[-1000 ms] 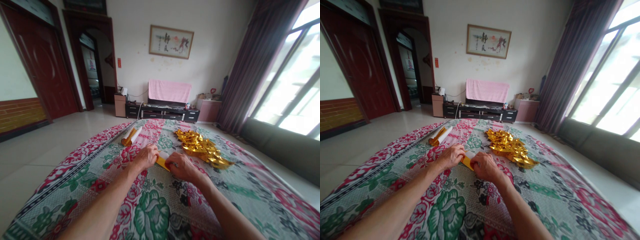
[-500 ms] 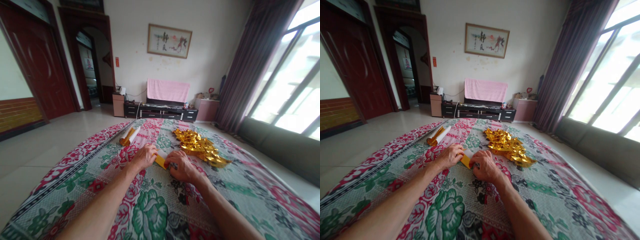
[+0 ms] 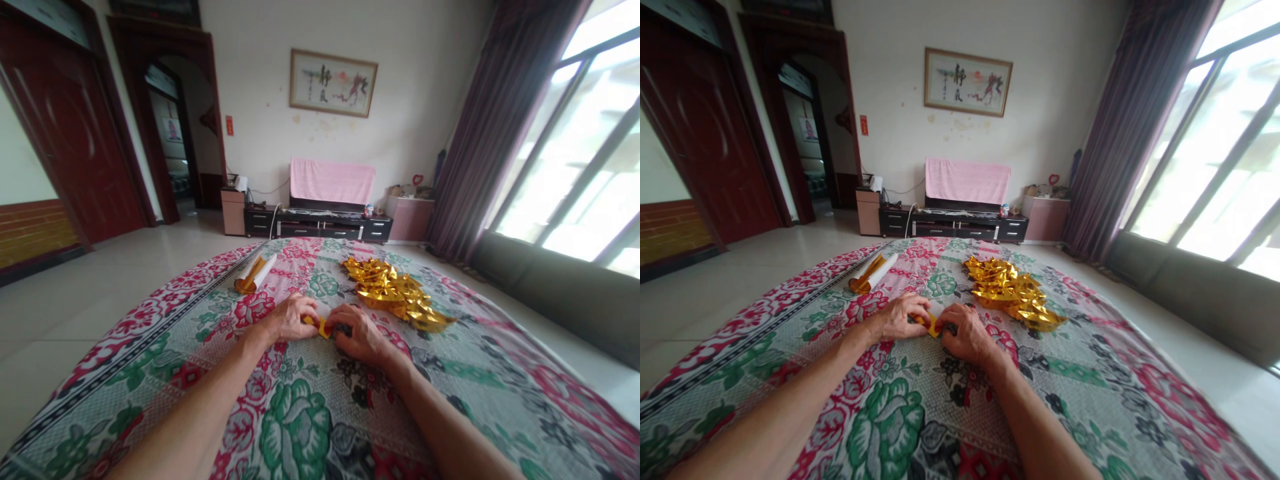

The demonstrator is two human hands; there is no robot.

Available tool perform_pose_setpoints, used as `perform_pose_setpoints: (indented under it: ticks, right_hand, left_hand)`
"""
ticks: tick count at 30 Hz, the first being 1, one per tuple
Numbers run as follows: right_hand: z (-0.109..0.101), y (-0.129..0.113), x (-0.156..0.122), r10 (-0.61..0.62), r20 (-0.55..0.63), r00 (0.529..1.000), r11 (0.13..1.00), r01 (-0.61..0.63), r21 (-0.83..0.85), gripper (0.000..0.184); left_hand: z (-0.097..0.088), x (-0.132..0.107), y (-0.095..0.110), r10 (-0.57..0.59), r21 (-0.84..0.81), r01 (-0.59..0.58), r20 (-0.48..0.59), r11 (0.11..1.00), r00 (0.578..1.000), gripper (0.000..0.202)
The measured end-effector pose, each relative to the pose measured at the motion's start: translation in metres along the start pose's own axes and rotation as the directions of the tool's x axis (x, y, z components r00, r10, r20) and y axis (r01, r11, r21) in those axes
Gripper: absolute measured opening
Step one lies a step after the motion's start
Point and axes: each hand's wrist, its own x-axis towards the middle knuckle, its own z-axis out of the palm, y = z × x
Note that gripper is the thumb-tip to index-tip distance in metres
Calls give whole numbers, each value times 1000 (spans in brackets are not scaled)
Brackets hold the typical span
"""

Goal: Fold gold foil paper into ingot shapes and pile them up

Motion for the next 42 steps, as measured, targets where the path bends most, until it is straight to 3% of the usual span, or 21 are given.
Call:
perform_pose_setpoints:
  ticks: [15,22,28,36,42]
  right_hand:
    - [-2,-2,-2,-28,-40,999,1000,29,8,22]
    - [-4,-9,-2,-46,-71,996,985,34,-169,10]
    - [-1,-21,4,-34,-56,998,961,17,-278,13]
    - [5,-21,4,19,-68,997,959,-38,-280,11]
    - [3,-16,3,29,-62,998,980,-40,-196,16]
  left_hand:
    - [-1,1,4,10,3,-10,-10,1000,1000,10]
    - [0,0,2,-14,-42,13,-28,999,1000,12]
    - [0,0,-2,1,20,1,-79,1000,997,12]
    - [-7,4,11,95,113,-90,-34,989,995,19]
    - [-5,4,14,65,105,-71,59,992,996,22]
